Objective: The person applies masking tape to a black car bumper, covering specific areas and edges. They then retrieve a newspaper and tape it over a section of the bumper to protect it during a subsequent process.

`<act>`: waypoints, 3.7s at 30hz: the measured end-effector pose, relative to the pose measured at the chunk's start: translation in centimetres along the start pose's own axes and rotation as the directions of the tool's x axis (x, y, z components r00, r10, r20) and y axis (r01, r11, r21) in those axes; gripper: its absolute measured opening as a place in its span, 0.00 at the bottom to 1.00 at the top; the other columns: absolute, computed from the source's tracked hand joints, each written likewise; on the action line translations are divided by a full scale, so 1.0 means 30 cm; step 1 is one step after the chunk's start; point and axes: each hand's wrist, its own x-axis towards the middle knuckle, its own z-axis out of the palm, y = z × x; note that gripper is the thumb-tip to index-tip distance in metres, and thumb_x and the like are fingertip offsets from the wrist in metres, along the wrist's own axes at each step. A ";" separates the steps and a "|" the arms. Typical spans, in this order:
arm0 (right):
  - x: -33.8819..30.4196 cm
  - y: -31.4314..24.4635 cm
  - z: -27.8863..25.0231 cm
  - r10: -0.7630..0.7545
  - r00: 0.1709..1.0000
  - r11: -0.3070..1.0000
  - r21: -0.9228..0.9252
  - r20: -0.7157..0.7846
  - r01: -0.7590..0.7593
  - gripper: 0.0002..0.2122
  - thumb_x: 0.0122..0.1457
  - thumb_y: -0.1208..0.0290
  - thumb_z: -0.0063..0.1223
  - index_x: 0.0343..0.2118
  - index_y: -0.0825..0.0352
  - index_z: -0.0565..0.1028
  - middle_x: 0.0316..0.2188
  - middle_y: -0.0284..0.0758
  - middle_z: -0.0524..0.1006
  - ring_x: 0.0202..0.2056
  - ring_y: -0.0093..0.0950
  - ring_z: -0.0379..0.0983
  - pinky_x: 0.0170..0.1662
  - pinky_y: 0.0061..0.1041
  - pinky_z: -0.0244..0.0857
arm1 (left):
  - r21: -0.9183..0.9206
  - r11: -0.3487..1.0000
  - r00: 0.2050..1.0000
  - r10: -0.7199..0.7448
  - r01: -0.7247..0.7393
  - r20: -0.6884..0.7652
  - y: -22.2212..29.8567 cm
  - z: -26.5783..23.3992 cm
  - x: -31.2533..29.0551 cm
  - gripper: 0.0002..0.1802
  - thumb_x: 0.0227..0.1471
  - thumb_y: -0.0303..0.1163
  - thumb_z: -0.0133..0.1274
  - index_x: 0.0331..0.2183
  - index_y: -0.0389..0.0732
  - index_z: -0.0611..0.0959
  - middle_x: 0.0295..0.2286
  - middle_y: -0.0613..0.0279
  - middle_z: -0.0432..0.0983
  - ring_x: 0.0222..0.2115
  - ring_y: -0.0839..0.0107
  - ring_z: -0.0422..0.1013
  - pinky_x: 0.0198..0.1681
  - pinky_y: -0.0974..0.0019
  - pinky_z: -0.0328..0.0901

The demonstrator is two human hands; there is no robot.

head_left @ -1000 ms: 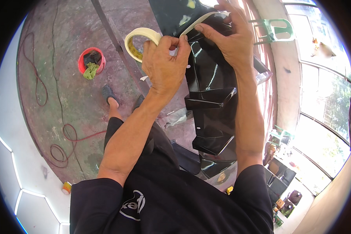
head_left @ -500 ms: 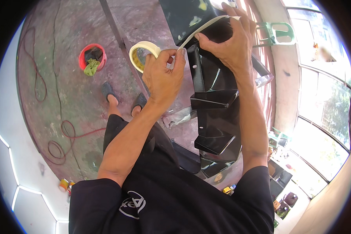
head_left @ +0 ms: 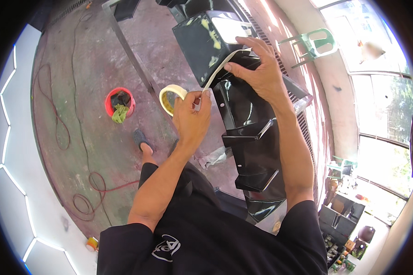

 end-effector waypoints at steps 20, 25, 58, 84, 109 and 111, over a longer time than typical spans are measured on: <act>-0.147 -0.166 -0.088 0.353 0.936 0.927 -0.138 0.011 -0.348 0.27 0.55 0.55 0.74 0.55 0.67 0.83 0.43 0.37 0.85 0.43 0.36 0.76 0.52 0.37 0.70 | -0.114 0.993 0.999 -0.024 0.029 0.045 -0.072 0.037 0.024 0.16 0.64 0.42 0.63 0.40 0.37 0.88 0.26 0.66 0.75 0.29 0.72 0.70 0.35 0.64 0.65; -0.140 -0.153 -0.064 0.327 0.945 0.943 -0.073 0.005 -0.326 0.26 0.57 0.56 0.73 0.54 0.67 0.83 0.42 0.36 0.85 0.43 0.35 0.77 0.51 0.36 0.70 | -0.107 0.994 0.998 -0.028 0.033 0.048 -0.076 0.039 0.025 0.16 0.64 0.43 0.63 0.40 0.39 0.89 0.26 0.63 0.75 0.29 0.69 0.72 0.36 0.61 0.66; -0.279 -0.393 0.047 0.509 0.860 0.832 0.266 -0.019 -0.487 0.09 0.65 0.72 0.64 0.42 0.74 0.82 0.32 0.40 0.81 0.29 0.30 0.77 0.35 0.29 0.72 | -0.127 0.989 0.984 -0.050 0.073 0.172 -0.059 -0.020 0.049 0.24 0.64 0.43 0.66 0.53 0.35 0.86 0.24 0.73 0.72 0.25 0.82 0.66 0.28 0.71 0.60; -0.200 -0.245 0.059 0.409 0.913 0.912 0.018 0.003 -0.409 0.11 0.64 0.68 0.65 0.41 0.72 0.84 0.33 0.42 0.83 0.32 0.35 0.81 0.39 0.33 0.73 | -0.087 0.996 0.990 -0.023 0.035 0.136 -0.080 -0.011 0.062 0.18 0.61 0.44 0.66 0.46 0.43 0.88 0.22 0.63 0.74 0.28 0.67 0.71 0.35 0.59 0.66; -0.091 -0.086 0.163 -0.253 0.935 0.853 -0.398 0.249 0.337 0.12 0.58 0.59 0.69 0.26 0.63 0.83 0.26 0.34 0.82 0.33 0.36 0.81 0.37 0.38 0.75 | -0.048 0.995 0.987 0.090 -0.085 0.131 -0.068 -0.043 0.085 0.11 0.60 0.41 0.65 0.41 0.46 0.91 0.29 0.62 0.79 0.36 0.62 0.71 0.39 0.56 0.66; -0.089 -0.078 0.165 -0.290 0.926 0.836 -0.406 0.243 0.368 0.12 0.56 0.60 0.69 0.24 0.63 0.83 0.25 0.34 0.81 0.32 0.35 0.80 0.37 0.37 0.75 | -0.057 0.988 0.981 0.149 -0.143 0.123 -0.078 -0.041 0.090 0.11 0.59 0.40 0.65 0.40 0.46 0.90 0.30 0.61 0.79 0.37 0.60 0.71 0.40 0.55 0.66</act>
